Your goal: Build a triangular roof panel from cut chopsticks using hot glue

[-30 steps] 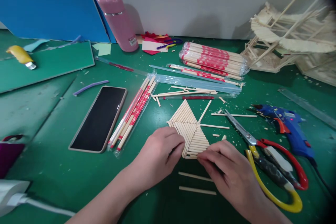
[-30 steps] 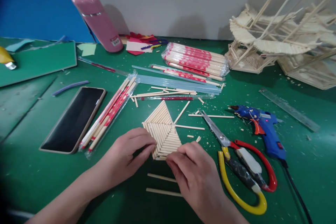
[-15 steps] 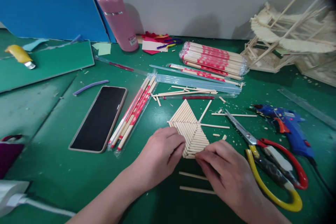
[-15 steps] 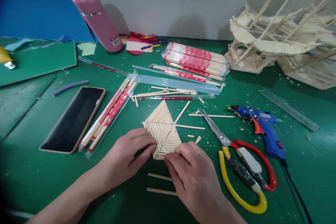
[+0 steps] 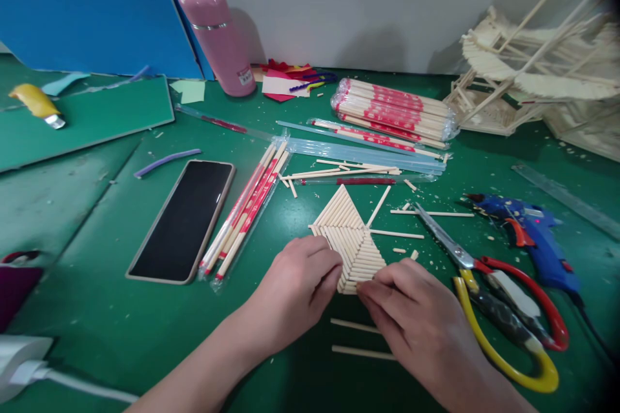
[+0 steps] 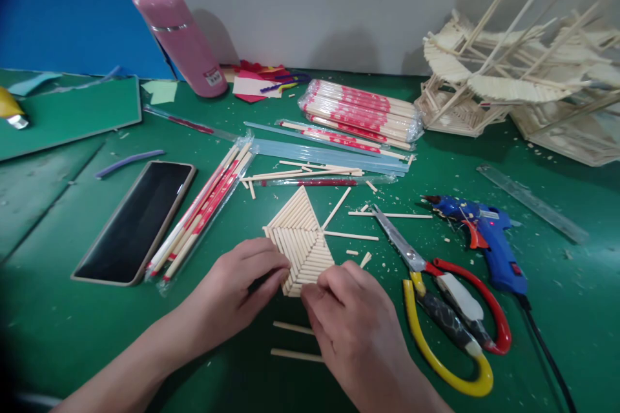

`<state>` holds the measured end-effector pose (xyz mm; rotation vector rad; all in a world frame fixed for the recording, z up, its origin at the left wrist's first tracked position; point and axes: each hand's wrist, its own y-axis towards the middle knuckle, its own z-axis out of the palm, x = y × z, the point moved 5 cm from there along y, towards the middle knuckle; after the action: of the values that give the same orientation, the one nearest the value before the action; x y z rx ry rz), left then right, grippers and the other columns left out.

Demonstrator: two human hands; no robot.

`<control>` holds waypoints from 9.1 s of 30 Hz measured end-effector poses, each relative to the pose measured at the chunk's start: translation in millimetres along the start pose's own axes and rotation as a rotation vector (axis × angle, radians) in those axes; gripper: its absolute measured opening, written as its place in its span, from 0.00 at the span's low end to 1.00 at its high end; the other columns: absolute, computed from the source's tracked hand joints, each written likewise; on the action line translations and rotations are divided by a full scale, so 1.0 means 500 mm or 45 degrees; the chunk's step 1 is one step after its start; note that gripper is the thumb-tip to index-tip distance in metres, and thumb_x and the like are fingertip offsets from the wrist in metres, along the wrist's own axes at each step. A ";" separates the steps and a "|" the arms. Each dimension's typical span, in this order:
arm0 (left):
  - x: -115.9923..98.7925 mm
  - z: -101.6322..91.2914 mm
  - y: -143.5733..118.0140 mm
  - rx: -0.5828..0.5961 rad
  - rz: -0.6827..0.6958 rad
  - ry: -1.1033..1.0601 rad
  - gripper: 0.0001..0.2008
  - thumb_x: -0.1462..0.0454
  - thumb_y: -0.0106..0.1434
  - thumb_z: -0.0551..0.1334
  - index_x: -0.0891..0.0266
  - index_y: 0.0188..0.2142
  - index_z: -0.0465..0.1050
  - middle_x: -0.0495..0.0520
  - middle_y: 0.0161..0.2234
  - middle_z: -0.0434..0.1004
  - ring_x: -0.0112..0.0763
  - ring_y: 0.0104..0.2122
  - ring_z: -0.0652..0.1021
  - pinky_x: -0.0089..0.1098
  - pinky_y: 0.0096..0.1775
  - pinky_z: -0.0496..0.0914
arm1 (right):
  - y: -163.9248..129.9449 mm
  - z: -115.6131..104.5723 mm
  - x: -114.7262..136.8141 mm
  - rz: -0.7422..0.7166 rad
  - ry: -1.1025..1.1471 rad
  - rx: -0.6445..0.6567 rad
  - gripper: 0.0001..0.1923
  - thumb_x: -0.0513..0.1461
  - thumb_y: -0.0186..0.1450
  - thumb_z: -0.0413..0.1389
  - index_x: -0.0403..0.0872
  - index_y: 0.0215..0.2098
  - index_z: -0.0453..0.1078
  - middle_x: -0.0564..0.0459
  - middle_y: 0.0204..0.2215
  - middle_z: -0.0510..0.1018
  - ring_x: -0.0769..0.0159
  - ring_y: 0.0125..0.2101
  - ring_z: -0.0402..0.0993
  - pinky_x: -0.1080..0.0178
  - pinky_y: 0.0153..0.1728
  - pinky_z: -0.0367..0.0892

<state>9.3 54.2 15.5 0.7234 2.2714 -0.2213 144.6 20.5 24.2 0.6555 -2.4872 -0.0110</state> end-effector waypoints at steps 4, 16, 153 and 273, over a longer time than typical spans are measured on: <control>0.001 -0.001 -0.001 -0.016 0.005 -0.005 0.09 0.69 0.63 0.51 0.64 0.32 0.69 0.53 0.29 0.69 0.31 0.31 0.69 0.31 0.33 0.63 | -0.006 -0.001 0.000 -0.019 0.008 -0.027 0.09 0.33 0.62 0.51 0.47 0.38 0.71 0.52 0.27 0.71 0.66 0.28 0.64 0.62 0.27 0.61; 0.001 0.000 0.000 -0.014 -0.002 -0.011 0.09 0.69 0.63 0.52 0.64 0.31 0.70 0.52 0.28 0.68 0.30 0.30 0.68 0.31 0.33 0.62 | -0.007 0.010 0.003 -0.055 0.037 0.019 0.08 0.33 0.64 0.49 0.47 0.36 0.70 0.52 0.27 0.70 0.67 0.28 0.62 0.64 0.26 0.60; -0.033 -0.062 0.004 -0.625 -0.041 0.203 0.13 0.65 0.63 0.52 0.61 0.21 0.59 0.44 0.18 0.61 0.22 0.17 0.64 0.23 0.20 0.59 | -0.034 -0.092 -0.112 0.201 -0.137 -0.344 0.09 0.36 0.64 0.49 0.47 0.40 0.70 0.50 0.36 0.74 0.64 0.37 0.69 0.60 0.37 0.66; -0.049 0.024 0.090 -0.237 -0.582 -0.953 0.13 0.57 0.54 0.60 0.65 0.22 0.68 0.46 0.19 0.62 0.23 0.21 0.62 0.24 0.23 0.56 | 0.002 -0.091 -0.105 0.231 0.334 -0.338 0.10 0.38 0.63 0.50 0.52 0.44 0.65 0.54 0.37 0.68 0.69 0.34 0.66 0.66 0.34 0.63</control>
<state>55.6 76.4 25.9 -0.0129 1.6641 -0.4094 206.1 51.3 35.3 0.2976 -2.2299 -0.1723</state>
